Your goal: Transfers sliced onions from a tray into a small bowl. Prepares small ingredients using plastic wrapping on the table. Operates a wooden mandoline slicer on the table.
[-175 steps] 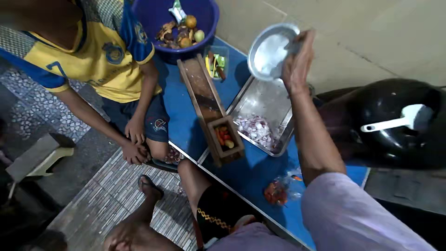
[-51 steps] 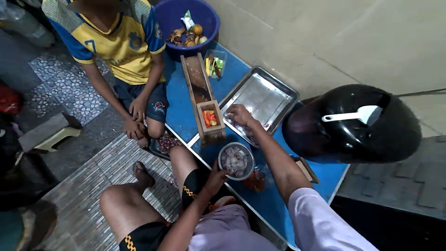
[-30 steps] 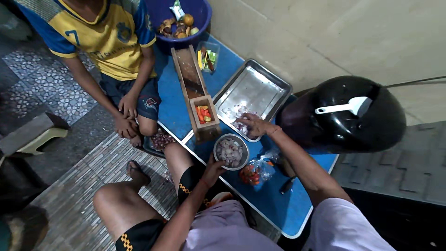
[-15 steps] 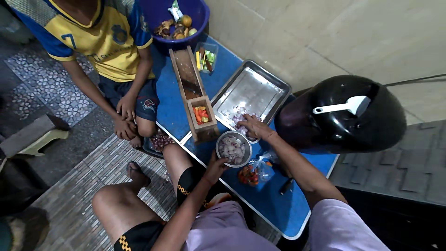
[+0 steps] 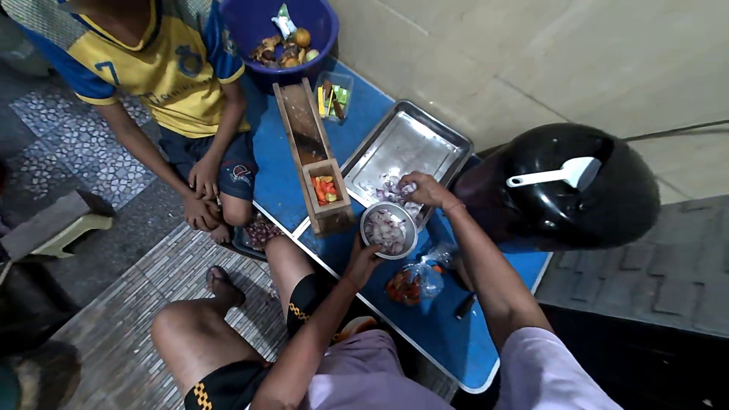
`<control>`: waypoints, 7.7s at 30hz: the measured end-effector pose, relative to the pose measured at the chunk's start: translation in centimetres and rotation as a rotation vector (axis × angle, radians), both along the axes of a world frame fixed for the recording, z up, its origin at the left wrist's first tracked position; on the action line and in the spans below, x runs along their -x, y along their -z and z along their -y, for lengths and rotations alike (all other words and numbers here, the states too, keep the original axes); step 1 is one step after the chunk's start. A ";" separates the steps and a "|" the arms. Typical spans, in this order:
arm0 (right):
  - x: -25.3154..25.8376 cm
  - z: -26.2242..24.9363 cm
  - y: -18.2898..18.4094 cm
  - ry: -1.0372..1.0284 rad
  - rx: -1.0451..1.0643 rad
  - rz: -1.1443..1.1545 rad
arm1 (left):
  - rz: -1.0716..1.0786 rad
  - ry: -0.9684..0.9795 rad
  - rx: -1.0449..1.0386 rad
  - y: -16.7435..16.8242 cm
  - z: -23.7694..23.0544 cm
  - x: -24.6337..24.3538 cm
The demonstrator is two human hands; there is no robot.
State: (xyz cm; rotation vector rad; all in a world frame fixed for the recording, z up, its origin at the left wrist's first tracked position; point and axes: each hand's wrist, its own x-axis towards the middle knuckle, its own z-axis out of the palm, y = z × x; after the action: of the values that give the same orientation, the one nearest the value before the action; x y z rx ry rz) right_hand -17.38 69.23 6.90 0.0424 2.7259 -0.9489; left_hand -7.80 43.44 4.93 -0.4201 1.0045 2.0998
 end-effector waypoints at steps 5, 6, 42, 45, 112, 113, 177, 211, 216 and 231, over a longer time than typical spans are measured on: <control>-2.4 1.1 -4.4 -0.064 0.097 -0.170 | -0.008 -0.018 0.015 0.0 -2.0 1.3; -2.8 1.5 -4.8 -0.086 0.111 -0.186 | -0.013 -0.025 0.014 -0.2 -2.5 1.6; -7.4 8.8 -8.0 -0.018 -0.160 -0.206 | -0.061 -0.026 -0.015 1.3 -2.3 1.7; -6.9 9.0 -6.4 -0.046 -0.165 -0.189 | -0.087 0.001 0.006 0.8 -2.2 1.6; 2.4 4.3 2.9 0.102 0.020 0.245 | -0.002 0.080 0.015 4.2 12.0 -5.1; 2.6 3.8 2.8 0.173 0.039 0.181 | 0.001 0.080 0.011 4.3 12.0 -5.1; -2.8 -2.1 6.6 -0.030 -0.094 0.104 | -0.136 0.116 0.024 0.9 4.9 -2.5; -8.7 9.4 -8.4 0.128 -0.318 -0.261 | -0.083 -0.014 -0.084 0.1 -3.3 1.3; -8.5 9.1 -7.9 0.128 -0.350 -0.229 | -0.098 -0.013 -0.079 -0.6 -2.9 1.0; -9.4 8.2 -11.0 0.155 -0.142 -0.554 | -0.087 -0.018 -0.131 -0.1 -2.4 0.9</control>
State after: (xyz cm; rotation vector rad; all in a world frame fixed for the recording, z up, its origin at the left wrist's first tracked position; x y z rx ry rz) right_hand -7.96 61.06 17.85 0.0186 3.3404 -0.9120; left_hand -8.74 45.88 5.00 -0.2754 0.9087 2.2008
